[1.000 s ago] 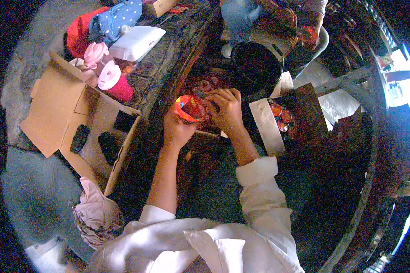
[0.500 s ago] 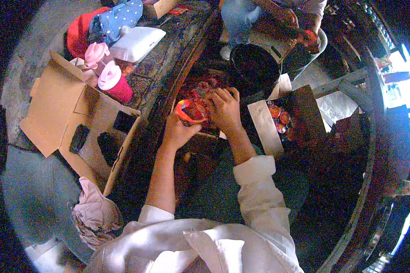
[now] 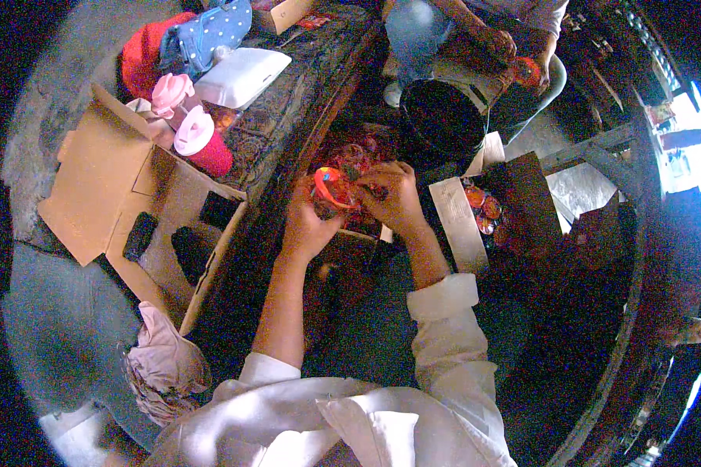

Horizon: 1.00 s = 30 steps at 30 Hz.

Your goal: The person sorts small circular food containers and lids, placing them into different cardboard boxes by hand.

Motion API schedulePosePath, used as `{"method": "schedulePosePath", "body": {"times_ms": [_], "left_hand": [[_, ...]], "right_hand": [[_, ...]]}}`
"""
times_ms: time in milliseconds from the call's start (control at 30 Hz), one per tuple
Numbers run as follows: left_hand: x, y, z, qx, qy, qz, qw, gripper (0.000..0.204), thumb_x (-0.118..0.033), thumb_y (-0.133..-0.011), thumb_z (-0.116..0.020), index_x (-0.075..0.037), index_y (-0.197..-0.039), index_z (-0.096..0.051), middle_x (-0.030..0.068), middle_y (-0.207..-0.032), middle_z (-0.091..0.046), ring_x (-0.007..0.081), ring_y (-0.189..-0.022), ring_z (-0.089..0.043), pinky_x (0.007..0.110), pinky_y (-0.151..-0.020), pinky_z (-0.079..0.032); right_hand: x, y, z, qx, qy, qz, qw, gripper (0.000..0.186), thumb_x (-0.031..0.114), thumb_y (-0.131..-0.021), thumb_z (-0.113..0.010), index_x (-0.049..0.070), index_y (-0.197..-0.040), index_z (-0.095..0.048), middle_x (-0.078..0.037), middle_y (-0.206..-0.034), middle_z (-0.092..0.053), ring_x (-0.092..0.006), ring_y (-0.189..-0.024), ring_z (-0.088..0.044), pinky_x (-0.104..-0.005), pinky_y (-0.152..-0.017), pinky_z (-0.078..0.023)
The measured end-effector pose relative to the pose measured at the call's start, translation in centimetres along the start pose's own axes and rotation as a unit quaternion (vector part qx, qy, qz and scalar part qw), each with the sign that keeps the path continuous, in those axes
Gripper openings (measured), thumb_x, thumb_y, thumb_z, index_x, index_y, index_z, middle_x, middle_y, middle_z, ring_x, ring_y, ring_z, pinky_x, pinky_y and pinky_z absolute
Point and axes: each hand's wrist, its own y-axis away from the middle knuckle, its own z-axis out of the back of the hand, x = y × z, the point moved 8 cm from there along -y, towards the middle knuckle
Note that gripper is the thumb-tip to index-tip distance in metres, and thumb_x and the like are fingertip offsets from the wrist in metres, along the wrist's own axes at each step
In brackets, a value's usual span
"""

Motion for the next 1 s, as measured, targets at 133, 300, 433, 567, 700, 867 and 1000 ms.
{"method": "schedulePosePath", "body": {"times_ms": [133, 300, 433, 567, 700, 867, 1000], "left_hand": [[-0.9, 0.0, 0.5, -0.018, -0.108, -0.051, 0.993, 0.052, -0.014, -0.055, -0.073, -0.005, -0.1, -0.048, 0.0141, -0.09, -0.057, 0.0338, -0.087, -0.055, 0.039, -0.076, -0.044], [-1.3, 0.0, 1.1, -0.045, -0.078, -0.048, 0.995, 0.049, -0.015, -0.057, -0.072, -0.006, -0.099, -0.049, 0.0126, -0.089, -0.058, 0.0319, -0.084, -0.057, 0.037, -0.072, -0.046], [-0.5, -0.1, 1.0, -0.033, -0.055, 0.007, 0.998, 0.046, -0.016, -0.059, -0.073, -0.006, -0.097, -0.05, 0.0111, -0.086, -0.061, 0.0304, -0.082, -0.058, 0.036, -0.072, -0.046], [-0.6, 0.0, 1.1, -0.035, -0.045, 0.014, 0.998, 0.043, -0.017, -0.06, -0.072, -0.006, -0.096, -0.05, 0.0114, -0.083, -0.062, 0.0299, -0.081, -0.059, 0.037, -0.071, -0.046], [-0.1, -0.2, 0.7, -0.025, -0.035, 0.024, 0.999, 0.043, -0.016, -0.06, -0.071, -0.005, -0.096, -0.05, 0.0117, -0.083, -0.062, 0.0299, -0.08, -0.059, 0.037, -0.071, -0.046], [0.6, 0.0, 0.6, 0.003, -0.034, 0.042, 0.999, 0.042, -0.009, -0.06, -0.07, -0.006, -0.099, -0.053, 0.0093, -0.088, -0.062, 0.0222, -0.084, -0.06, 0.032, -0.077, -0.045], [0.3, 0.0, 0.5, 0.013, -0.007, 0.032, 0.999, 0.045, -0.008, -0.059, -0.069, -0.006, -0.101, -0.052, 0.0088, -0.089, -0.062, 0.0214, -0.085, -0.06, 0.032, -0.079, -0.044]], "right_hand": [[0.6, 0.0, -0.2, -0.02, 0.058, 0.015, 0.998, 0.01, 0.015, -0.064, -0.066, 0.012, -0.072, -0.063, -0.002, -0.079, -0.061, -0.021, -0.081, -0.056, -0.0416, -0.085, -0.035], [2.4, -0.1, -0.3, -0.039, 0.069, 0.038, 0.996, 0.007, 0.016, -0.065, -0.065, 0.012, -0.071, -0.062, -0.002, -0.078, -0.06, -0.0201, -0.079, -0.056, -0.0417, -0.087, -0.033], [2.3, -0.2, 0.0, -0.05, 0.067, 0.027, 0.996, 0.008, 0.016, -0.066, -0.065, 0.012, -0.072, -0.061, -0.002, -0.078, -0.06, -0.0206, -0.079, -0.056, -0.0423, -0.087, -0.033], [1.7, 0.0, -0.2, -0.076, 0.075, 0.008, 0.994, 0.007, 0.015, -0.067, -0.064, 0.011, -0.072, -0.061, -0.002, -0.077, -0.06, -0.021, -0.078, -0.057, -0.042, -0.086, -0.034], [0.8, -0.3, -0.6, -0.07, 0.094, 0.004, 0.993, 0.007, 0.015, -0.066, -0.063, 0.012, -0.072, -0.061, -0.002, -0.077, -0.06, -0.0212, -0.078, -0.057, -0.0421, -0.085, -0.034], [0.7, -0.4, -0.7, -0.079, 0.106, 0.009, 0.991, 0.007, 0.015, -0.066, -0.062, 0.012, -0.072, -0.06, -0.002, -0.076, -0.059, -0.0209, -0.078, -0.056, -0.0424, -0.085, -0.033], [0.3, -0.7, -1.0, -0.073, 0.125, 0.004, 0.989, 0.006, 0.013, -0.066, -0.061, 0.012, -0.072, -0.06, -0.001, -0.077, -0.059, -0.0201, -0.079, -0.056, -0.0428, -0.087, -0.032]]}}
